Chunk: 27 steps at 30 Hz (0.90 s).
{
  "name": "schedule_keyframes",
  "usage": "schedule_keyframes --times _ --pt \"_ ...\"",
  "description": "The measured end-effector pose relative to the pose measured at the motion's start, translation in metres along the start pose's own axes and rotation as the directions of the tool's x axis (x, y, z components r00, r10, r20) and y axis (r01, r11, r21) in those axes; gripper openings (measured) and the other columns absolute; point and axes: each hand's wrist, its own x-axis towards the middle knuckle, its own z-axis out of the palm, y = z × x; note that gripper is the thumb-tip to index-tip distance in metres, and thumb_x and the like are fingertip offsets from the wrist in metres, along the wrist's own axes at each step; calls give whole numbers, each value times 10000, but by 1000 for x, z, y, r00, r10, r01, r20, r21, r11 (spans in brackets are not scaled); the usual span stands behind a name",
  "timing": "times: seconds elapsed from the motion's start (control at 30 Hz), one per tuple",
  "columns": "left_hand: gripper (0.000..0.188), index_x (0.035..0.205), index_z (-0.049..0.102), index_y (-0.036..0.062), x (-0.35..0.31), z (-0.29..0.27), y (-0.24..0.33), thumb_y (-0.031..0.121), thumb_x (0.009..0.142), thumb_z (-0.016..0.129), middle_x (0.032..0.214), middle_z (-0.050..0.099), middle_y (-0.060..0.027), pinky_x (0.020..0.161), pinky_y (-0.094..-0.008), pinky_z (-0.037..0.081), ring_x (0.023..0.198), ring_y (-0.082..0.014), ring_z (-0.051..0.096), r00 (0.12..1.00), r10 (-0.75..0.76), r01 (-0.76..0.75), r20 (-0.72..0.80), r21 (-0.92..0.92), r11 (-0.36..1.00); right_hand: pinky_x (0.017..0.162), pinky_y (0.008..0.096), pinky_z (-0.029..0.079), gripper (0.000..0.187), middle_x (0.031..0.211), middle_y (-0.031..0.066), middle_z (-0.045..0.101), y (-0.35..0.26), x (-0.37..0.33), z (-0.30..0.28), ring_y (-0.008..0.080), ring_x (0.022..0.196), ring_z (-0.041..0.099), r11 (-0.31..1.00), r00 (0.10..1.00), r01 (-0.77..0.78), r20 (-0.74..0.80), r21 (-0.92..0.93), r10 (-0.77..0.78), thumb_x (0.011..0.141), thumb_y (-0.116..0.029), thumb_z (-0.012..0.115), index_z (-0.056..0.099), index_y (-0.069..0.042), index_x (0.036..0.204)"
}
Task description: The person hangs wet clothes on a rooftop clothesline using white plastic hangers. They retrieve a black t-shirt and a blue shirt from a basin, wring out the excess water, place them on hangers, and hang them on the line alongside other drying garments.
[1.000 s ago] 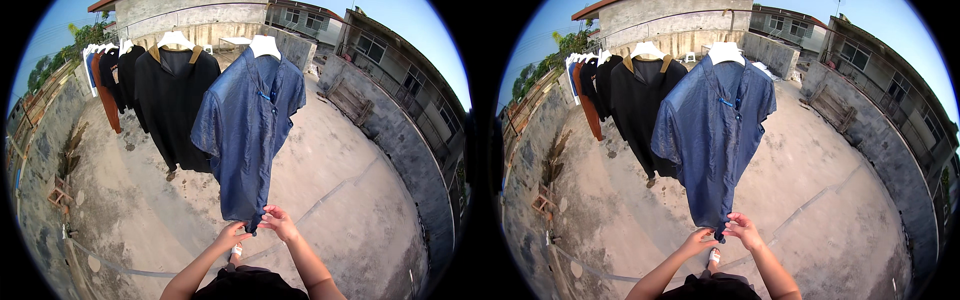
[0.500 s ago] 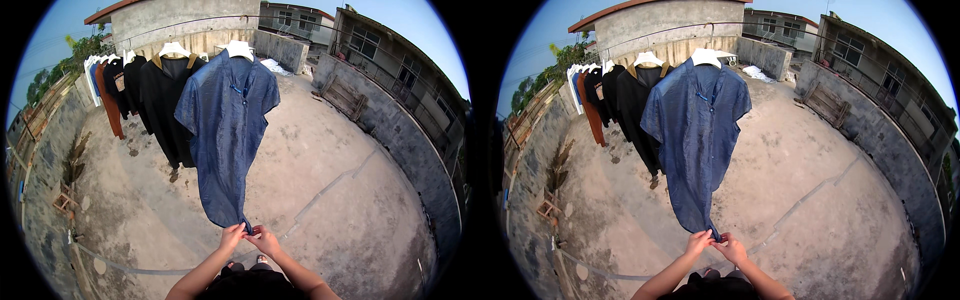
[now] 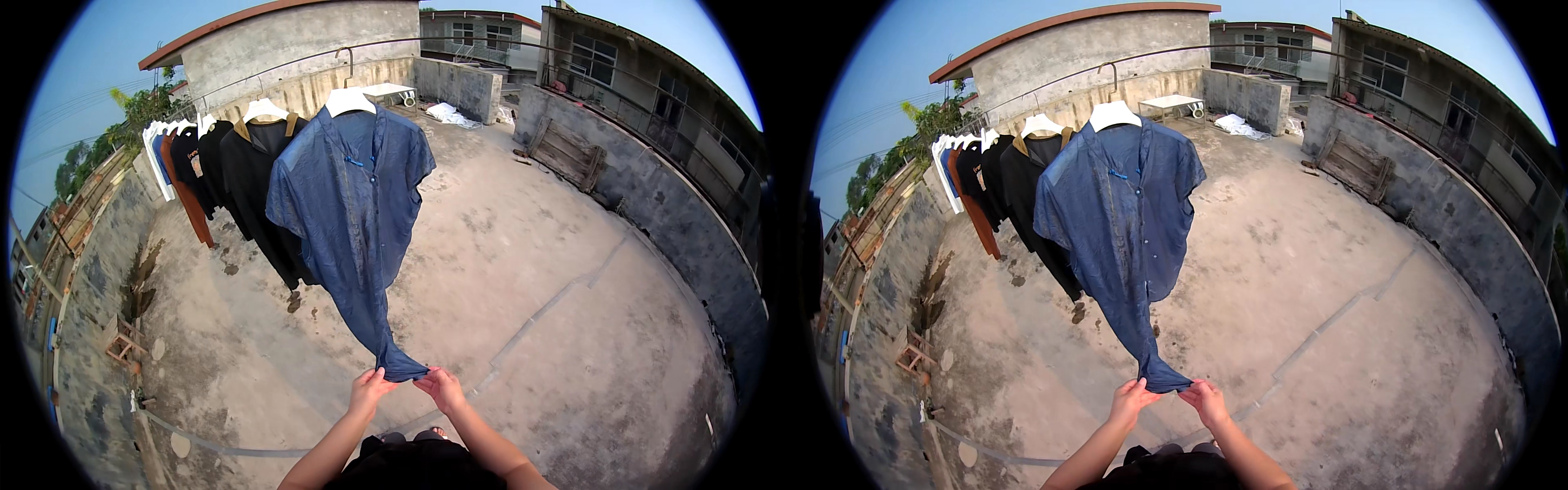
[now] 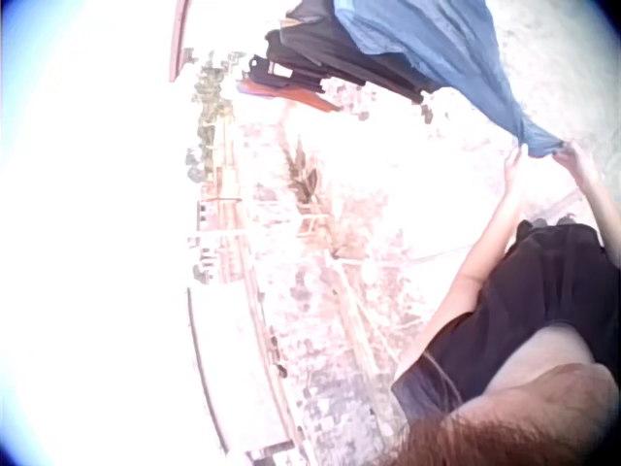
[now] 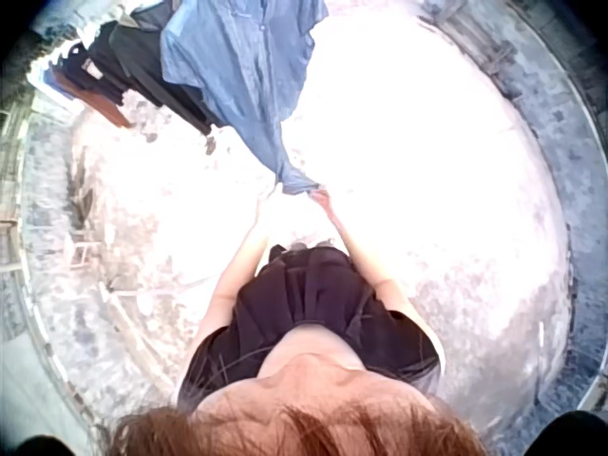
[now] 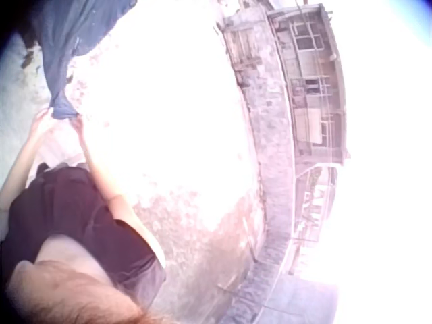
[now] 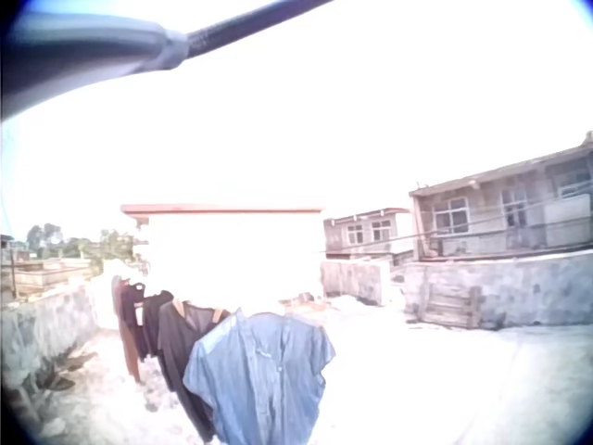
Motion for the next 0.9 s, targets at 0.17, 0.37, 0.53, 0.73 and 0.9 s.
schedule_keyframes --times 0.17,0.37,0.53,0.73,0.9 --pt "314 1046 524 -25 3 5 7 276 983 459 946 654 -161 769 -396 540 812 -259 668 1000 -9 9 3 -126 992 883 410 505 156 969 47 623 -13 2 3 179 850 621 965 952 -250 202 82 229 862 -90 492 525 -87 1015" --pt "291 1073 508 26 5 6 14 298 981 463 967 647 -133 717 -385 540 816 -234 660 1000 -24 25 11 -144 989 866 294 495 290 1082 49 605 -19 -1 13 148 940 605 954 900 -299 325 -24 291 894 -126 547 508 -86 1179" --pt "325 1126 501 46 3 15 16 304 939 560 981 635 -99 678 -340 535 818 -184 646 995 96 -95 -39 20 995 885 309 497 396 1123 53 602 -21 -1 18 159 1008 603 983 913 -167 365 -72 181 877 8 563 480 -89 1252" --pt "390 1032 536 31 0 23 20 314 832 715 881 608 -55 686 -293 508 761 -141 606 957 -287 289 -34 108 951 880 313 504 445 1119 71 606 -28 2 15 172 1007 609 981 898 -191 411 39 158 872 37 543 464 -89 1292" --pt "272 932 617 34 4 26 22 270 836 713 850 643 -42 686 -274 495 753 -133 616 990 -139 144 -37 183 973 881 324 489 459 1131 72 596 -25 1 13 164 995 600 976 876 -211 432 -56 214 877 20 518 440 -93 1314"
